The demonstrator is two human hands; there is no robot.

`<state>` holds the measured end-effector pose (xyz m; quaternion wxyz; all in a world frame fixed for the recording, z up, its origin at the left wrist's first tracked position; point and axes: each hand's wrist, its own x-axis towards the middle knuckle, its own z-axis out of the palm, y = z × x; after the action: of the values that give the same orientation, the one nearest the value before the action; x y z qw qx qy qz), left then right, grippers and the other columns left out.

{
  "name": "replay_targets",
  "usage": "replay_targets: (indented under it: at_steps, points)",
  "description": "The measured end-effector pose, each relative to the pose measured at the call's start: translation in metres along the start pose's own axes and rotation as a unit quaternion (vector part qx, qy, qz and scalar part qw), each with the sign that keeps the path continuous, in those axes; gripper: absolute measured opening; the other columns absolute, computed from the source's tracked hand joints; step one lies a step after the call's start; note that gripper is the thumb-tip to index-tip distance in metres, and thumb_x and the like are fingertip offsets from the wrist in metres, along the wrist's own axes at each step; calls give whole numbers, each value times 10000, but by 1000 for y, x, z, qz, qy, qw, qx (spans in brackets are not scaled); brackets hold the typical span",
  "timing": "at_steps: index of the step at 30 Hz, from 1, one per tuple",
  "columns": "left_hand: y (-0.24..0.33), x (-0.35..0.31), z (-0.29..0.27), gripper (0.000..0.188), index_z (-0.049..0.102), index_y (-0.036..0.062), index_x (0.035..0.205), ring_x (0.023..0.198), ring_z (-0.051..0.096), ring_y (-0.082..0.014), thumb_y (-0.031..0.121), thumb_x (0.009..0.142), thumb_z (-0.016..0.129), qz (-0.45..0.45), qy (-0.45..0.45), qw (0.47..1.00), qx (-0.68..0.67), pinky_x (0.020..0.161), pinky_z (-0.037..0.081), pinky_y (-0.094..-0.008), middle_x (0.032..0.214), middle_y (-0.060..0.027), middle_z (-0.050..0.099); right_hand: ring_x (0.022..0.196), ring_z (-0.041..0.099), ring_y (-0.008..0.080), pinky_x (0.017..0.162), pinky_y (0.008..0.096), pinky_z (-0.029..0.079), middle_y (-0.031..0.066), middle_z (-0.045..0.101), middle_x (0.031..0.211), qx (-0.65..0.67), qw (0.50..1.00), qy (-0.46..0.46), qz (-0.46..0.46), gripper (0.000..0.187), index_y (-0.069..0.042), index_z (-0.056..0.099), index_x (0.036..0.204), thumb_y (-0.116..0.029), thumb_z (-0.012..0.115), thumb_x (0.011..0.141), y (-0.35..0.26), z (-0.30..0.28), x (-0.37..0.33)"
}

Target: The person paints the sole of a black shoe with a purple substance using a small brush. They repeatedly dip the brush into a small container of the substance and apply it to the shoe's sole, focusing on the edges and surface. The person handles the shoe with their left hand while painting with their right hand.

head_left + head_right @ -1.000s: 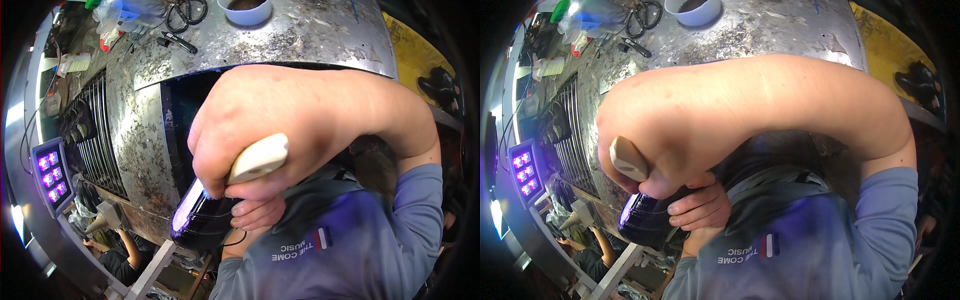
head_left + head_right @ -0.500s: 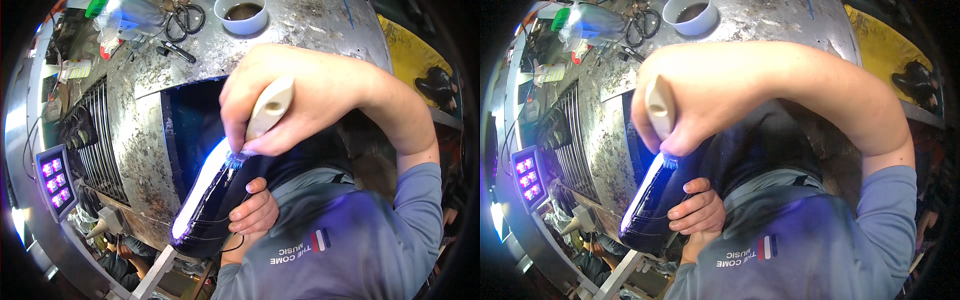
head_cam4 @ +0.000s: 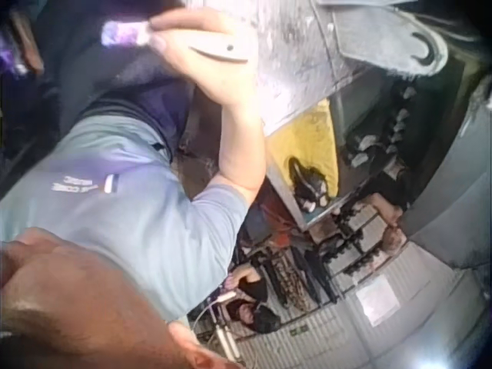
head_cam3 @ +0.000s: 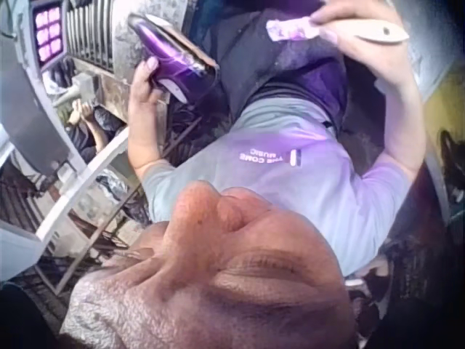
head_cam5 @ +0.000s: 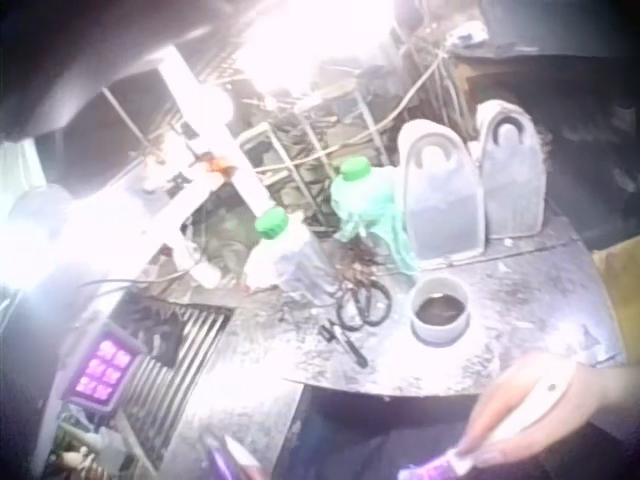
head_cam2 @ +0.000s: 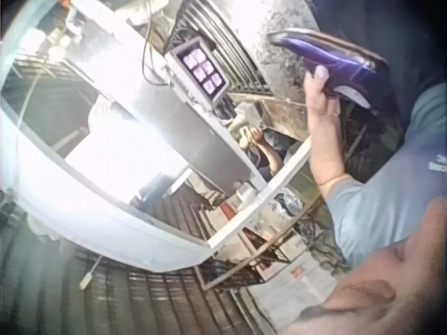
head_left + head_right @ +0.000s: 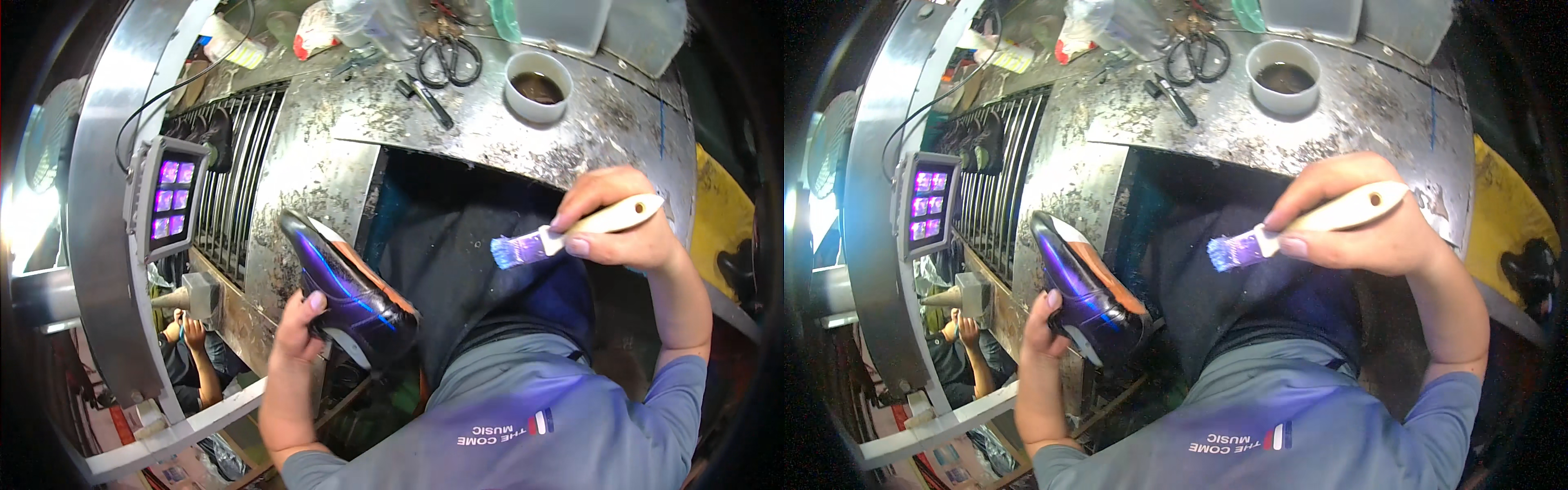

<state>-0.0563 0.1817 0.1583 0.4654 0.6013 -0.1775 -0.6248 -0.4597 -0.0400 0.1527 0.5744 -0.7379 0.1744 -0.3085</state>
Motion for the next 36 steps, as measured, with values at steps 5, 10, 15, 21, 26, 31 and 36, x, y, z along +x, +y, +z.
replay_targets:
  at_steps: [5,10,15,21,26,31,36]
  points:
    - [85,22,-58,583,649,-35,1207,937,696,-183,286,780,879,3,139,942,305,911,542,-335,1079,-110,726,778,719,202,727,314,548,98,759,863,13,1000,11,19,187,-24,778,951,-129,816,802,-3,1,-2]
    - [157,73,-120,709,593,-87,1298,907,709,-200,304,785,886,43,240,855,458,809,560,-307,1089,-148,716,774,718,207,719,321,546,99,760,861,12,997,50,52,191,-32,779,945,-137,824,792,0,3,-7]
    - [195,169,-231,854,516,-116,1384,988,704,-253,326,762,900,170,322,789,496,879,548,-362,1203,-214,677,788,726,205,729,318,553,99,767,869,-3,993,82,83,196,-32,781,941,-133,824,779,6,7,-6]
    - [245,287,-284,969,628,-38,1354,1233,642,-361,566,645,892,135,438,649,608,1087,451,-421,1298,-269,672,799,729,210,737,323,555,112,769,869,-51,983,137,111,186,-13,782,935,-117,812,783,-2,3,-9]
    - [244,341,-328,797,707,45,1282,1099,701,-353,615,735,814,238,442,595,627,979,518,-458,1206,-206,731,925,734,198,846,332,572,118,771,1004,-65,979,154,118,229,-14,769,1050,-94,806,839,-2,-4,-19]
    - [237,352,-338,664,713,-15,1217,1139,673,-359,520,828,775,196,461,530,684,994,502,-470,1263,-187,707,933,704,132,841,287,554,77,765,1000,-40,969,212,121,226,-29,758,1081,-138,797,887,-3,1,-28]
    - [174,293,-202,627,710,-19,1215,1140,668,-366,477,837,776,445,371,505,640,998,500,-470,1258,-194,705,919,689,106,822,265,545,64,764,1032,-120,921,354,110,284,-35,744,1152,-176,796,910,-29,-20,-84]
